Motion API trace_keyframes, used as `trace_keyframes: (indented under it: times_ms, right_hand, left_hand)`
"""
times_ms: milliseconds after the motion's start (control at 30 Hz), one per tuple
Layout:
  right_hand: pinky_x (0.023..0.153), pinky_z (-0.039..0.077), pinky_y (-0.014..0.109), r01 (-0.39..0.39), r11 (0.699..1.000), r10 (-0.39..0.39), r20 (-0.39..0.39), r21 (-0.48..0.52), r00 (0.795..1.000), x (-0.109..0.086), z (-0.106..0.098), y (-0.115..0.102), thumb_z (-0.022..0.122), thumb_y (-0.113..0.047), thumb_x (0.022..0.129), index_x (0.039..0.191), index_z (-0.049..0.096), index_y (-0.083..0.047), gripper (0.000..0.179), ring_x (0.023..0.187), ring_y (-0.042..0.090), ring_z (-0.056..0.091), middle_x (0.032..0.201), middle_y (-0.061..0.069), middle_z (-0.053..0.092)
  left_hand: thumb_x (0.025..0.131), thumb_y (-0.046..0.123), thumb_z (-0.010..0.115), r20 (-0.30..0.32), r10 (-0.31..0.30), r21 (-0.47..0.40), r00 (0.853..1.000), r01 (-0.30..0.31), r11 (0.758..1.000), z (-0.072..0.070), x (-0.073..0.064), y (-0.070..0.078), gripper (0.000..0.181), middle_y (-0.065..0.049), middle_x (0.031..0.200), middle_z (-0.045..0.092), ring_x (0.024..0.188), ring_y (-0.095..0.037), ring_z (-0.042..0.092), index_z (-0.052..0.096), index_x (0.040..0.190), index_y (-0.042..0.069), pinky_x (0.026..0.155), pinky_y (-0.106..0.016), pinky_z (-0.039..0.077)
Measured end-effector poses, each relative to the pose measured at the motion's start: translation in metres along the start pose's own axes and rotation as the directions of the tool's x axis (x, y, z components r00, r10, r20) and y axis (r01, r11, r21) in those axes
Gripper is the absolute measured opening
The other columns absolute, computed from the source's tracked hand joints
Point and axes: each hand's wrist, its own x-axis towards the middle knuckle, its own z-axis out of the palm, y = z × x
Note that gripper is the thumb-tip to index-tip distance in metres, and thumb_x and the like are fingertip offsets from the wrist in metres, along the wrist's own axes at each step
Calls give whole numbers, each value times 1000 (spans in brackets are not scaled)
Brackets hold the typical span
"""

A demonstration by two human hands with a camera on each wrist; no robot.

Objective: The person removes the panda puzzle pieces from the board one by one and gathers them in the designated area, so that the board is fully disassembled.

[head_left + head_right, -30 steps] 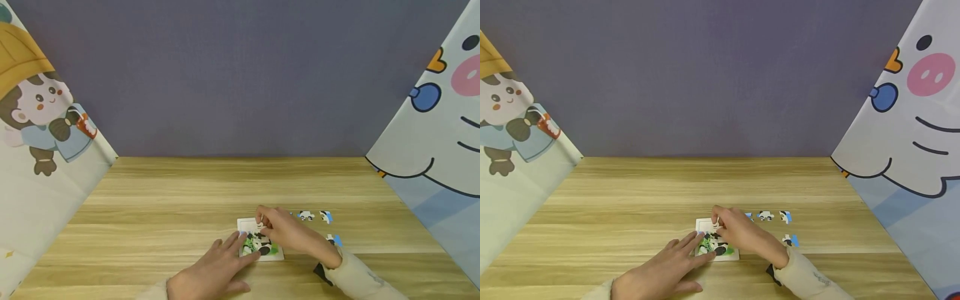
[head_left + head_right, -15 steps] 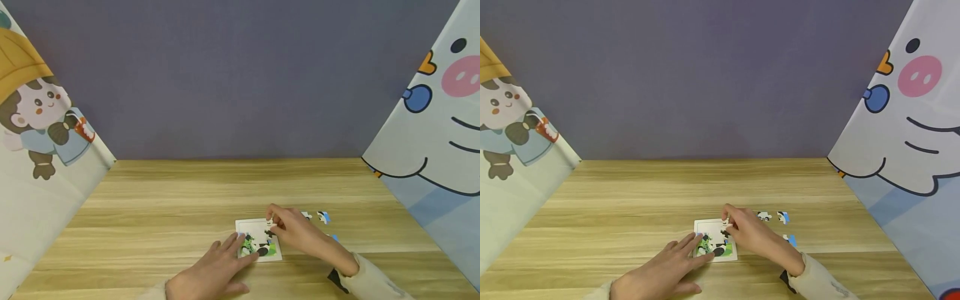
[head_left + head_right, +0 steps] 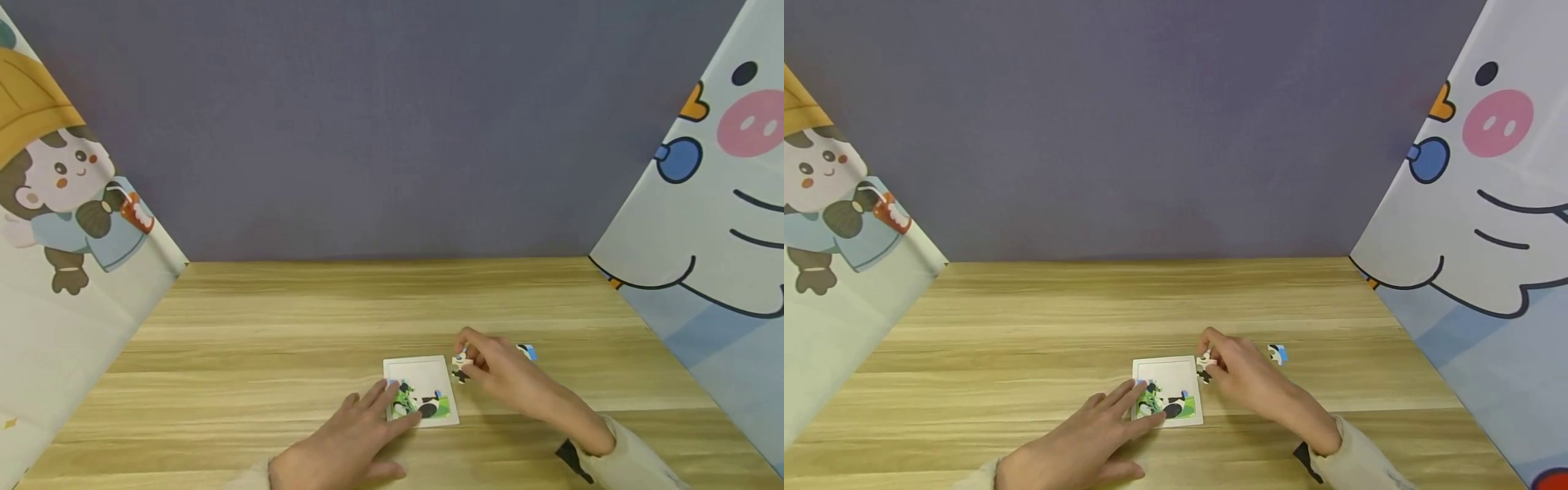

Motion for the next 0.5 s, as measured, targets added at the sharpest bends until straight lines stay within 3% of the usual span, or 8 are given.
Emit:
trace_keyframes:
  times_ms: [333, 500]
  right_hand:
    - [57, 47, 25, -34, 999, 33, -45, -27, 998, -7, -20, 10, 66, 2, 92, 107, 59, -14, 23, 67, 6, 54, 79, -5, 60]
    - [57, 48, 25, -12, 999, 10, -56, -47, 998, -10, -25, 20, 67, 2, 91, 109, 60, -14, 25, 68, 5, 55, 78, -5, 61]
  left_hand:
    - [92, 54, 64, -2, 2, -2, 1000, -2, 1000, 2, 0, -1, 66, -21, 158, 31, 143, -42, 33, 43, 151, 35, 99, -65, 43]
    - [92, 53, 64, -21, 18, 10, 1000, -18, 1000, 3, 1, -2, 65, -22, 157, 33, 143, -42, 34, 44, 151, 34, 97, -65, 44]
